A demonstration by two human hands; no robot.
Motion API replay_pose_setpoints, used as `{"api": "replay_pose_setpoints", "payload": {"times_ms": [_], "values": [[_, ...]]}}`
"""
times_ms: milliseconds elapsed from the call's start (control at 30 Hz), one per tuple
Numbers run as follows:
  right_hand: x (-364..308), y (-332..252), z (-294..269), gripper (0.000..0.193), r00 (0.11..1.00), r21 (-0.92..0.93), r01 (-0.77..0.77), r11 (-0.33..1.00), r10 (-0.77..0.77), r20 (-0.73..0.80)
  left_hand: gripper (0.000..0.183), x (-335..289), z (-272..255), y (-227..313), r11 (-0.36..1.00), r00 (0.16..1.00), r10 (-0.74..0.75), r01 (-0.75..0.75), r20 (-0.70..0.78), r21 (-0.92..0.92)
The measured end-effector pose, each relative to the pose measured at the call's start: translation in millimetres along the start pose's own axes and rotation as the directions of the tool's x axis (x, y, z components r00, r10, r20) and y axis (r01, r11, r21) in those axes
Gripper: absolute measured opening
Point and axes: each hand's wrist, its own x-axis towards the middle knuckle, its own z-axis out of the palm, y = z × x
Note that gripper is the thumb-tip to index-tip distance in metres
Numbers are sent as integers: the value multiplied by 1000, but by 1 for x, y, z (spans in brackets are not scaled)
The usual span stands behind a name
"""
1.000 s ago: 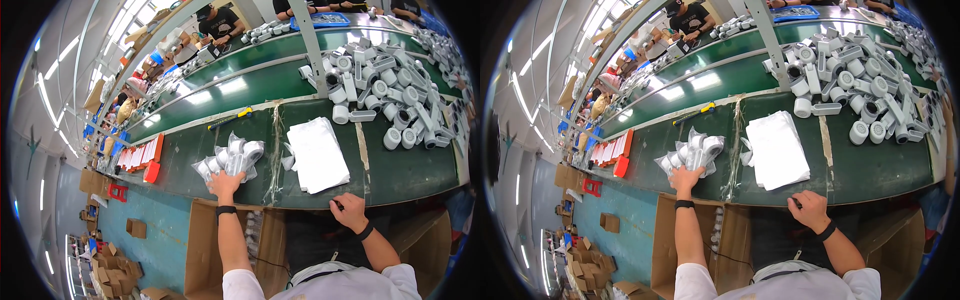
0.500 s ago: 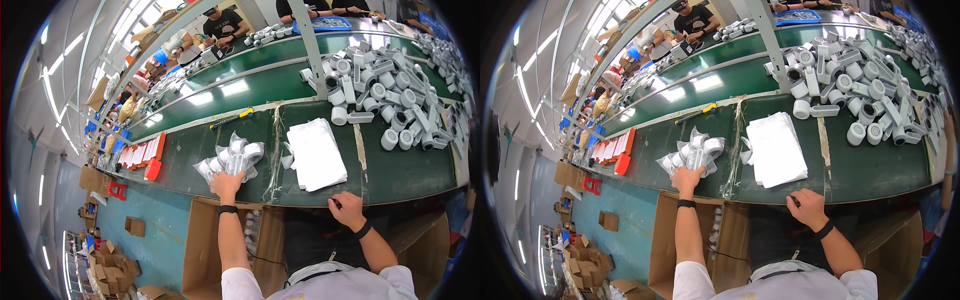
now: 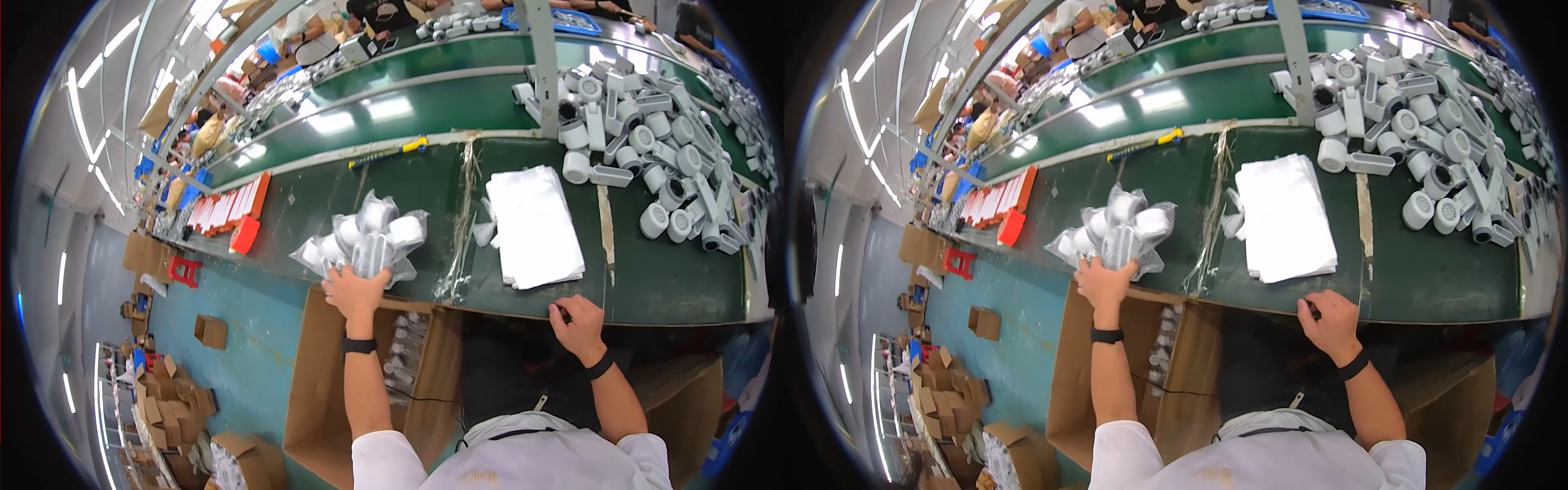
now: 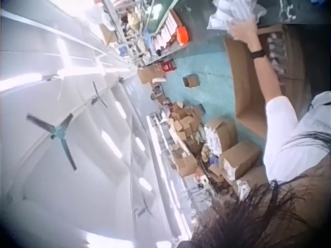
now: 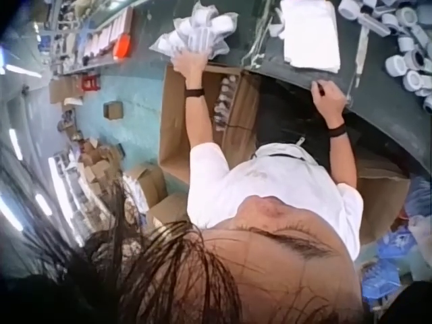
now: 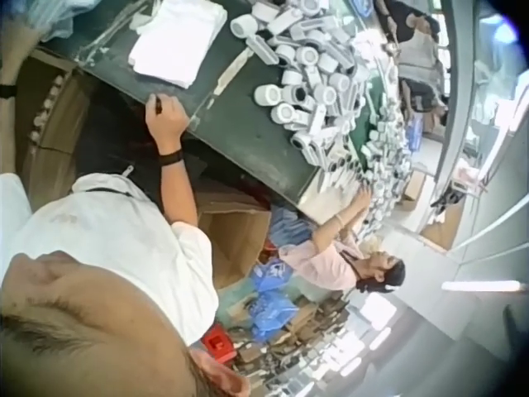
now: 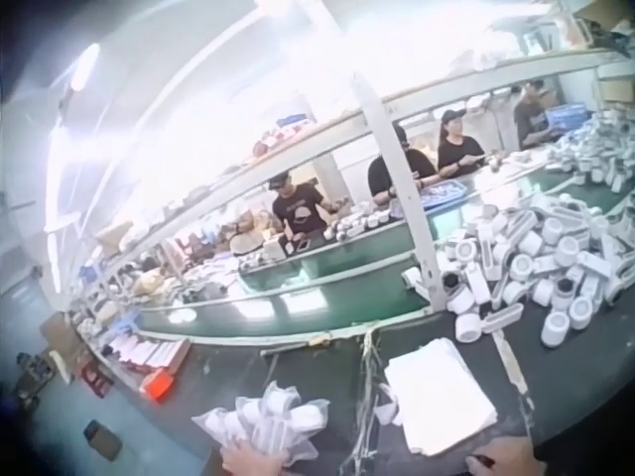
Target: The person picks up a fan from a pile, slides it into a plastic bag by hand, and places the bagged fan onto the table. After repeating this process for several fans, the person gathers the bagged fans and places them into a cardboard box.
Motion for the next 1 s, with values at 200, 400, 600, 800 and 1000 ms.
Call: {"api": "replay_pose_setpoints", "payload": {"times_ms": [200,400,600,800,1000], "values": [[-1,-4,1,6,1000,59,-6,998,5,31,90,-37,-11,-111,991,978,-124,112,-165,-79],[4,-31,8,9,989,175,-87,981,64,132,86,-124,-10,-218,933,927,-358,348,-113,-94],[48,-115,86,20,950,237,195,952,-243,194,88,-182,66,-263,819,778,-571,561,262,119],[59,-104,146,43,866,29,250,968,-236,440,90,-178,176,-268,821,614,-567,477,548,315],[62,-108,161,40,878,-78,258,963,-200,436,89,-170,255,-250,733,292,-654,475,698,488]]}}
